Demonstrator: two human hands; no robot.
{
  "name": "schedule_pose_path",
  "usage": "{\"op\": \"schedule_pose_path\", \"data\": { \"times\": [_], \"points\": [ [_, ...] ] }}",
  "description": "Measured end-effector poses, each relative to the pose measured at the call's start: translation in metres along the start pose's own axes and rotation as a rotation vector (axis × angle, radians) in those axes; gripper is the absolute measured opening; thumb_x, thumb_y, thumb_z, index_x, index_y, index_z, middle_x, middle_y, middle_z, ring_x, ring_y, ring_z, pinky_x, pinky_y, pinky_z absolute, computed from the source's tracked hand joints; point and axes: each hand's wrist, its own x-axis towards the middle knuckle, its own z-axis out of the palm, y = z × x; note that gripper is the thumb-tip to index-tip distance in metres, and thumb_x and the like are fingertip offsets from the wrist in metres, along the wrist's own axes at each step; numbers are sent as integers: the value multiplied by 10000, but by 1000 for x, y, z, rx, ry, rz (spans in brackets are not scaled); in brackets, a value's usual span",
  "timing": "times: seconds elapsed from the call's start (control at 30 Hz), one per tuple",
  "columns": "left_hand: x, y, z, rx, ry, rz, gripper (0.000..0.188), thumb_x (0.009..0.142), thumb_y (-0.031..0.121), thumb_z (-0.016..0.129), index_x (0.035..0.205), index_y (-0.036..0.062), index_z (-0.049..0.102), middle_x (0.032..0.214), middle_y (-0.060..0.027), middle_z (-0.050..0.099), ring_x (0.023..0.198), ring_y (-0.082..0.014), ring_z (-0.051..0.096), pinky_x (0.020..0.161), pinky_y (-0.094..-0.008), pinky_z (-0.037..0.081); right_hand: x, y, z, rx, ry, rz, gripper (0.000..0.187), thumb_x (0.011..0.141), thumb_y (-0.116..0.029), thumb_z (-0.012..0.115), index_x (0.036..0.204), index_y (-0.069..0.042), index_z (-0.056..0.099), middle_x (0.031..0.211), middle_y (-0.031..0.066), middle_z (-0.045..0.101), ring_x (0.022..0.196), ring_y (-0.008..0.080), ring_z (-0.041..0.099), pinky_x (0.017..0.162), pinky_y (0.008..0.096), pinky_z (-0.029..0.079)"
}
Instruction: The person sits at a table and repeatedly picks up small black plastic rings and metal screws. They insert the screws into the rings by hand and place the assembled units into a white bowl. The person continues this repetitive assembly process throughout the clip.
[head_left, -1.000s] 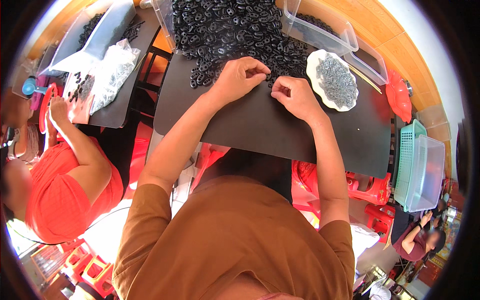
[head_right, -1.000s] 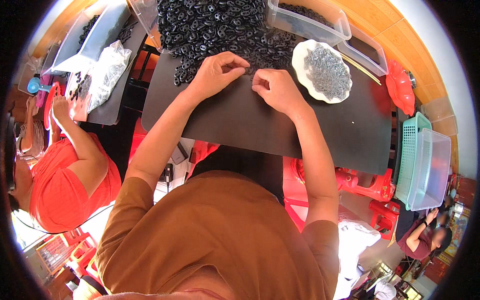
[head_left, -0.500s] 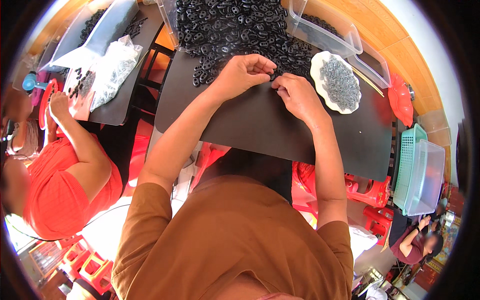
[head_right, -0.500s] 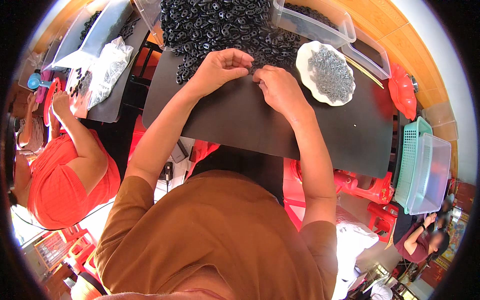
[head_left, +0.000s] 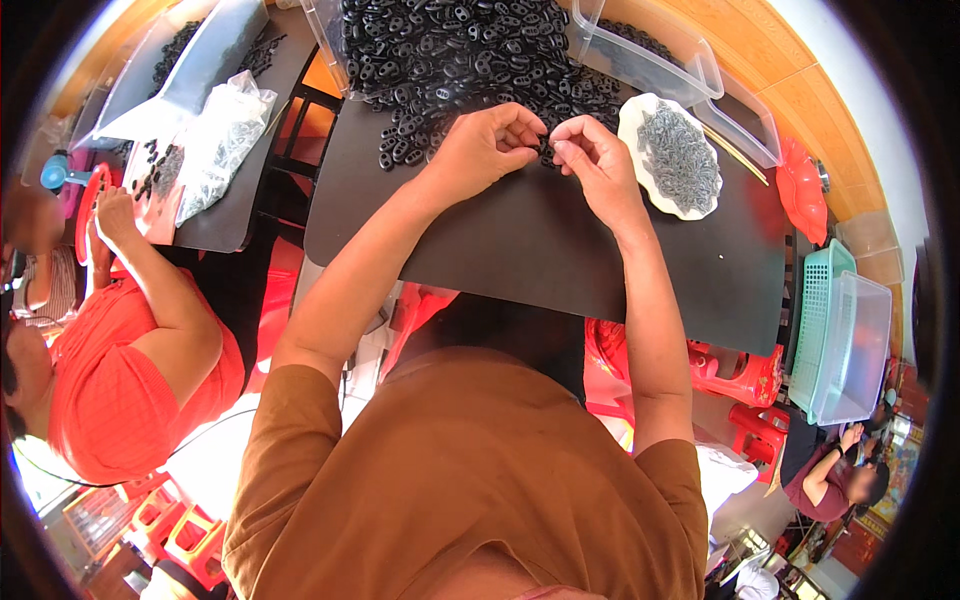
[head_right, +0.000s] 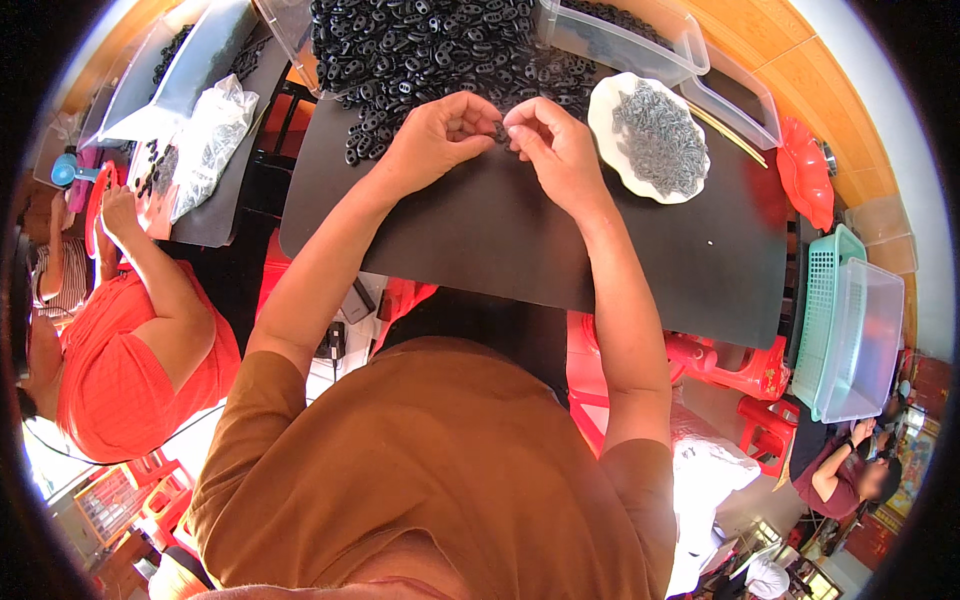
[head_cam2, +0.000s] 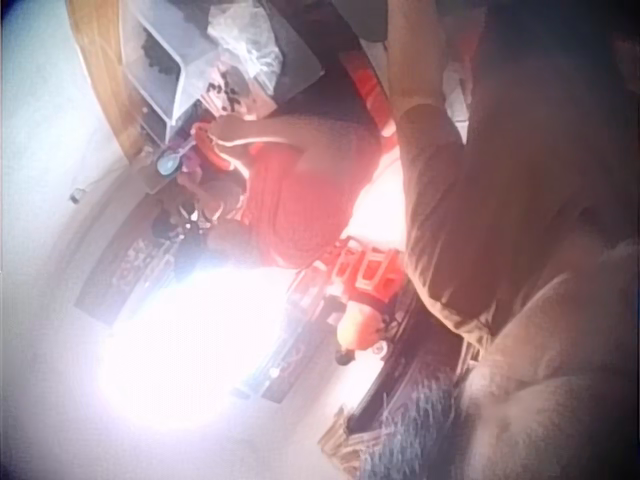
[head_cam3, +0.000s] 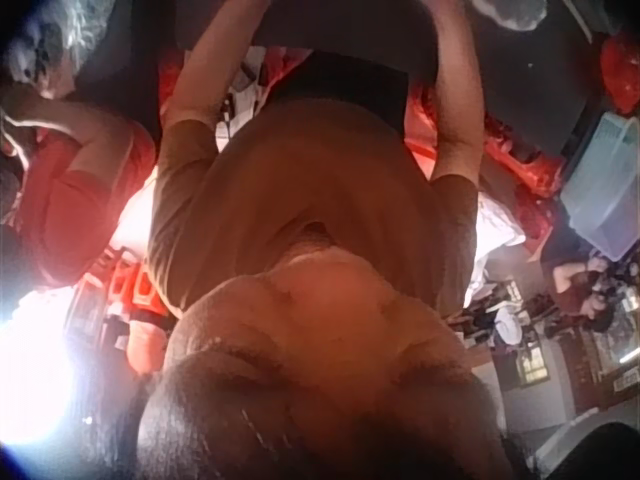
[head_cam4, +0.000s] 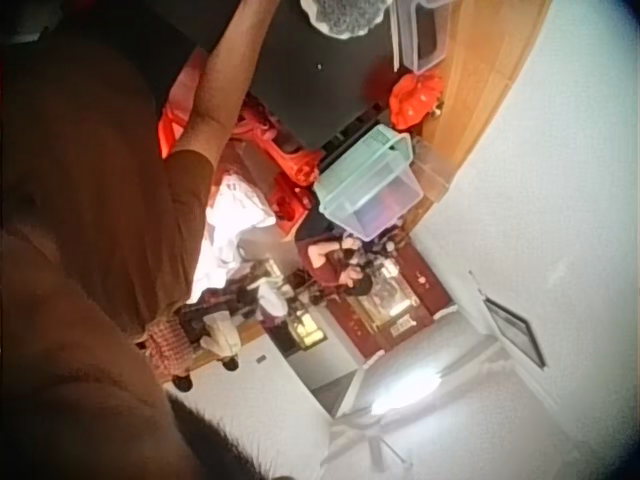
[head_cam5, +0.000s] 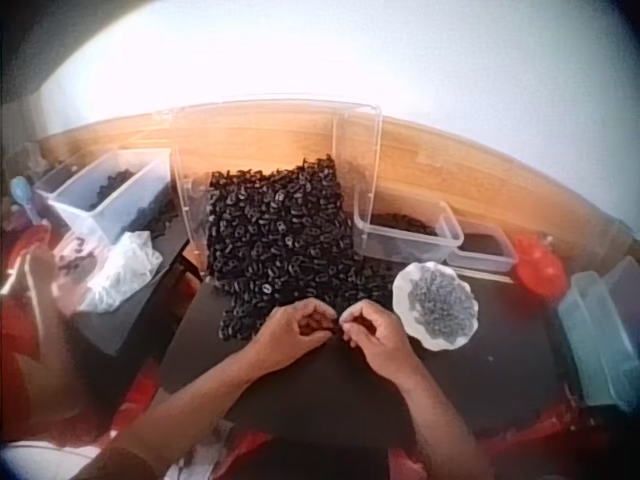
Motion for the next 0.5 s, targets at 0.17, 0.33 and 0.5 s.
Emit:
{"op": "schedule_pose_path", "data": {
  "times": [0.17,0.33,0.5],
  "points": [
    [2,-7,0,-89,-7,33,176,882,30,685,1055,12,659,931,-26,682,869,-76,645,805,-228,525,0,-2,4,-3,-44,47,50,920,-4,606,960,-28,621,814,-15,620,721,48,562,644,213,473],
    [0,3,-2,-111,-30,-128,150,892,69,690,1031,14,674,862,-12,684,769,-67,619,713,-215,506,-1,-1,4,3,-57,71,47,900,1,622,935,-26,640,790,-24,619,705,33,555,627,198,461],
    [2,-5,-3,-169,-36,-114,139,890,62,690,1017,6,682,887,-18,693,780,-79,631,708,-222,508,0,1,2,-9,-63,85,49,896,-5,633,937,-27,649,785,-22,631,716,34,562,637,200,466]
  ]
}}
